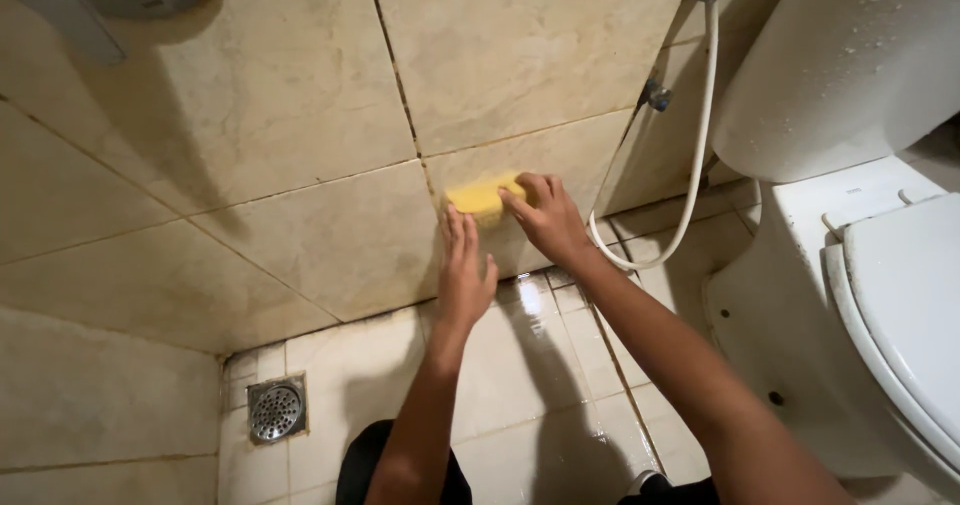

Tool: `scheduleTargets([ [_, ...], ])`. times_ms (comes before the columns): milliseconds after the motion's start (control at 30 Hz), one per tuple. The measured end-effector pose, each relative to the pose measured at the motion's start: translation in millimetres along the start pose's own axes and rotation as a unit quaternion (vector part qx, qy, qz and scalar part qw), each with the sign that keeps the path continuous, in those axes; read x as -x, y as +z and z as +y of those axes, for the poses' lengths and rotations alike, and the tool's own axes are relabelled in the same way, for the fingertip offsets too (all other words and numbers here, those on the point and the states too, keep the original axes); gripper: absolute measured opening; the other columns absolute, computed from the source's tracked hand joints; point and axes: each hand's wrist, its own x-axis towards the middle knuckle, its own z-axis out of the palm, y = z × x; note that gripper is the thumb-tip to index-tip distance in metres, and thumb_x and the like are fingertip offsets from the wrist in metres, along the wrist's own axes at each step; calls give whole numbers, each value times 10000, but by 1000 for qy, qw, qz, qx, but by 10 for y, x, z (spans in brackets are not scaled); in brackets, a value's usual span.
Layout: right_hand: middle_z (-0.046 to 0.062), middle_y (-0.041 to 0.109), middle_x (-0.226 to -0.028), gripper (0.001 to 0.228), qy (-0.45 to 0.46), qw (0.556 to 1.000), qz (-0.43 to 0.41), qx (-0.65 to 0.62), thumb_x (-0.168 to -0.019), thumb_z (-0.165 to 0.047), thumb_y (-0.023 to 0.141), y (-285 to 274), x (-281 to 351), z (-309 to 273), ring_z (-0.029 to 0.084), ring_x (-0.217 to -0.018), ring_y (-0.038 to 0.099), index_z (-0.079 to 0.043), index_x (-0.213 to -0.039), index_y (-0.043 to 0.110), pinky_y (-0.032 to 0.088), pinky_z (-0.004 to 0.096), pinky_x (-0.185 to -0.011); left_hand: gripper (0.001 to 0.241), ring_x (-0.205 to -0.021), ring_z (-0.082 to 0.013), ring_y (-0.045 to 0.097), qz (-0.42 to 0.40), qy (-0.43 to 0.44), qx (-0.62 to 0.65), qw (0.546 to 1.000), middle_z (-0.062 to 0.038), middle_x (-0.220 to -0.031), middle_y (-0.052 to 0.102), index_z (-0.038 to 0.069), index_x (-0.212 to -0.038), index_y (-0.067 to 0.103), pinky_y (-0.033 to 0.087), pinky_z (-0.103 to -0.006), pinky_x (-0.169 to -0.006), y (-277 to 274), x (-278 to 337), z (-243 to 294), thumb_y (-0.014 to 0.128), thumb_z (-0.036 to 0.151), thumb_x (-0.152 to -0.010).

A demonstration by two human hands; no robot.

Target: The person scrubs the lower wall tiles and grout lines in a bathroom using a yellow sponge. They then switch to a pink brush to scrub the floor tiles near the drain and toilet.

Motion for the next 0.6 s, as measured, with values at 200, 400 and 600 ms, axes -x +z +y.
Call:
scheduleTargets([
  [200, 139, 597, -1261, 459, 28, 998, -52, -12, -776, -61, 804, 24, 240, 144, 341, -1090, 595, -149, -1213, 694, 545, 448, -853, 842, -1568, -437, 173, -39, 8, 25, 999, -272, -1695, 136, -37, -1599, 244, 314, -489, -1217, 47, 62, 113, 673, 94, -887],
  [400, 125, 598, -1298, 484, 47, 999, 20, 19, -787, -21, 836, -207, -40, 295, 314, -1092, 593, -167, -1231, 709, 538, 423, -863, 835, -1577, -454, 199, 3, 69, 34, 997, -271, -1708, 114, -17, -1614, 251, 315, -498, -1236, -139, -252, 327, 686, 101, -910],
  [600, 77, 594, -1351, 554, 59, 994, 75, 53, -788, -31, 863, -651, -337, 234, 317, -1176, 595, -169, -1295, 689, 552, 427, -897, 820, -1576, -453, 237, 27, 70, 76, 994, -257, -1721, 86, 32, -1629, 269, 367, -465, -1227, -240, -471, 611, 700, 112, -937],
])
